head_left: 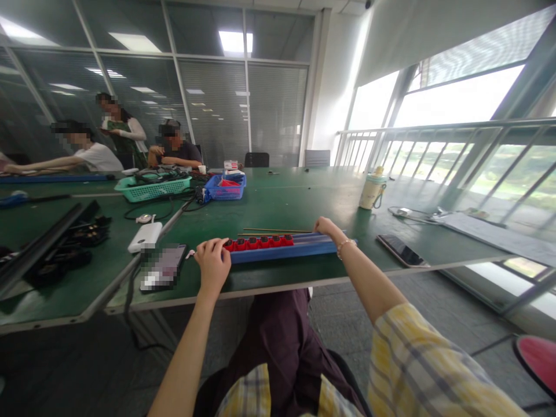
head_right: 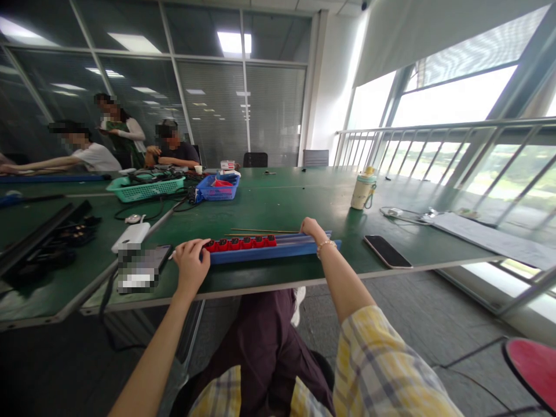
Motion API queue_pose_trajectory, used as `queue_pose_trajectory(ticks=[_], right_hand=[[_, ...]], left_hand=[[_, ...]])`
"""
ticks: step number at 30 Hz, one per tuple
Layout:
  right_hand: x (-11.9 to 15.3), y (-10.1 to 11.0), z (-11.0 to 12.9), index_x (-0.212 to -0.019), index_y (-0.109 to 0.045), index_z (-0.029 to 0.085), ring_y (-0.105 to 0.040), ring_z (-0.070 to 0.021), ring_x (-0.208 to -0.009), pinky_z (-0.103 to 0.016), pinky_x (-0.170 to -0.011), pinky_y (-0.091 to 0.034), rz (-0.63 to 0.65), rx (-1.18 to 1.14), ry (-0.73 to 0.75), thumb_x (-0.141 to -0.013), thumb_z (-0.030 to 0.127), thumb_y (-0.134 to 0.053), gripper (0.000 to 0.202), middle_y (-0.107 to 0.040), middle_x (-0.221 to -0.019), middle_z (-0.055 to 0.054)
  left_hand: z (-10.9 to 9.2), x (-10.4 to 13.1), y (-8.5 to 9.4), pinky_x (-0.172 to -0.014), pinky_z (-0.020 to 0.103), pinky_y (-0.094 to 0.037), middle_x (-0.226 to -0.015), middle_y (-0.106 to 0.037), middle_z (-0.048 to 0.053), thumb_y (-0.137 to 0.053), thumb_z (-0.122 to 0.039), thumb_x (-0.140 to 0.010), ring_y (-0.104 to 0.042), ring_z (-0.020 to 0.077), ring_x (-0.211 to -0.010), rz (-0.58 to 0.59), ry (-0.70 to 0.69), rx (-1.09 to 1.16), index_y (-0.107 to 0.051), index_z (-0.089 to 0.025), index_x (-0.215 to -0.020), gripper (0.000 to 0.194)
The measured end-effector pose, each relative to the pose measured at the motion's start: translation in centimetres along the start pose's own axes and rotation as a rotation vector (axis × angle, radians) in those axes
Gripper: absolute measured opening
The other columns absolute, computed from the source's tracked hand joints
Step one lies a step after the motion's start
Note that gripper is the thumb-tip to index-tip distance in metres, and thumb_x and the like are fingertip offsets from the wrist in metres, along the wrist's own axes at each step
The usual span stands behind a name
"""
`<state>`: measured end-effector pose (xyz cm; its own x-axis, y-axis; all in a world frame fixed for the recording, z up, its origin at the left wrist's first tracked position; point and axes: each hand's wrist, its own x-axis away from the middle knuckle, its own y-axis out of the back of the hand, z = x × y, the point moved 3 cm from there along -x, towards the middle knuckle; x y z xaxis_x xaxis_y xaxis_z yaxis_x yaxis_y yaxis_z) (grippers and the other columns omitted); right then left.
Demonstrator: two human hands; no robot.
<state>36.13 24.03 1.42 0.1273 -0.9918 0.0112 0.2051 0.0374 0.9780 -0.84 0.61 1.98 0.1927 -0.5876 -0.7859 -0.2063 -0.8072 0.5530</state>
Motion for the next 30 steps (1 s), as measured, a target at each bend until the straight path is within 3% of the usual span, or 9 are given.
queue_pose_trajectory(ticks=[4,23,30], right_hand=[[0.3,-0.1,0.2,-0.096,-0.082,0.018,-0.073,-0.0191,-0.094,-0.018,-0.080,-0.052,-0.016,-0.009,-0.023,-0.077,0.013,-0.067,0.024,-0.079,-0.092,-0.008],[0.7,-0.1,0.5,-0.105,-0.078,0.013,-0.071,-0.0266,-0.103,-0.028,-0.086,-0.054,-0.027,0.012,-0.146,-0.078,0.036,-0.078,0.036,-0.075,-0.106,-0.019],[1.0,0.2,0.6,-0.105,-0.078,0.019,-0.071,-0.0237,-0.100,-0.028,-0.086,-0.053,-0.058,0.028,-0.134,-0.078,0.038,-0.078,0.033,-0.076,-0.105,-0.015]], left_hand=[[0.0,0.0,-0.1,-0.095,0.046,-0.037,-0.111,-0.067,0.009,-0.047,-0.021,-0.090,-0.048,0.0300,-0.110,0.006,0.003,0.004,-0.073,-0.022,-0.109,0.032],[0.0,0.1,-0.1,-0.094,0.047,-0.037,-0.112,-0.067,0.009,-0.046,-0.021,-0.090,-0.048,0.0304,-0.110,0.007,0.006,0.007,-0.072,-0.022,-0.109,0.032],[0.0,0.0,-0.1,-0.096,0.048,-0.036,-0.113,-0.067,0.009,-0.046,-0.022,-0.090,-0.047,0.0303,-0.110,0.020,0.018,0.005,-0.072,-0.023,-0.109,0.032]])
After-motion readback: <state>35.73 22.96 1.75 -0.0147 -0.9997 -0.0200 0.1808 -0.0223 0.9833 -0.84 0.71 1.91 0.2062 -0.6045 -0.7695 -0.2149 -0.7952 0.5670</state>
